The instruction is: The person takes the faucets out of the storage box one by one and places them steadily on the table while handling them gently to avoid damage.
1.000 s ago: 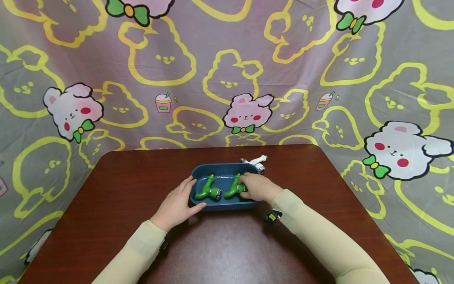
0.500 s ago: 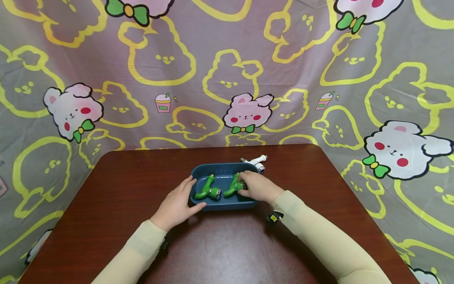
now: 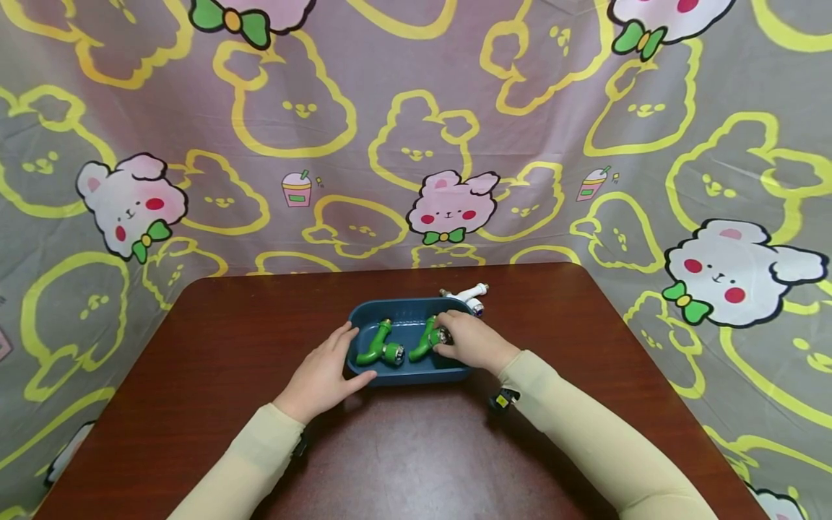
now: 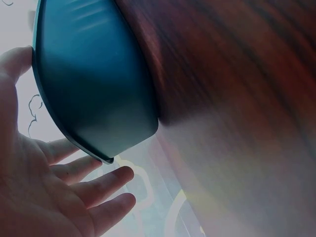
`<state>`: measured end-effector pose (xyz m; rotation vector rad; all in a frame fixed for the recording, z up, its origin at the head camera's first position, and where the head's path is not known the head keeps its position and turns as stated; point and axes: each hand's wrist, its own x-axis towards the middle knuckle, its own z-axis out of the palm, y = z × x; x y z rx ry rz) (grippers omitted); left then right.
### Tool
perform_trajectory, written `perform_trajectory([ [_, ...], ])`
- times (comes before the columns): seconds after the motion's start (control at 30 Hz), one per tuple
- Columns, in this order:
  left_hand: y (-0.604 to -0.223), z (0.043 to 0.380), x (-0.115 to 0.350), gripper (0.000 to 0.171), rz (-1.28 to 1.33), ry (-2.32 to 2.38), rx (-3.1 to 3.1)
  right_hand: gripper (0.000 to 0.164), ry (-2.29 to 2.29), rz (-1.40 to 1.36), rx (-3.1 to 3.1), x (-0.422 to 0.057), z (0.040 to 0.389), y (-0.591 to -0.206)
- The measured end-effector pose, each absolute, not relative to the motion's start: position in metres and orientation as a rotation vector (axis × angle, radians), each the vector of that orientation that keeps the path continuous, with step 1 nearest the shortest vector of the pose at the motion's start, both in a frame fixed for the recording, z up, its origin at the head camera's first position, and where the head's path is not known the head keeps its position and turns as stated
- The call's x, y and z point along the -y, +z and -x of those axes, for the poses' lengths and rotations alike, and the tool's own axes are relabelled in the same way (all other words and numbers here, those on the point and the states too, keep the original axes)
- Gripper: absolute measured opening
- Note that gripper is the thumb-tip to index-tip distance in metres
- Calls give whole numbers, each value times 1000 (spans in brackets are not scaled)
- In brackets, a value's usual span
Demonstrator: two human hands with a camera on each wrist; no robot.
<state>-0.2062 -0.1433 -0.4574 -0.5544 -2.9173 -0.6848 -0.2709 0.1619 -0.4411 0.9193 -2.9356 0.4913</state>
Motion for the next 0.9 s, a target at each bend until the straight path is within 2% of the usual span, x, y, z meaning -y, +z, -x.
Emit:
perform_trajectory([
  [0.9,-458,206,144,94,560,-696,2910,41,689,-818,2722,-171,261,-428],
])
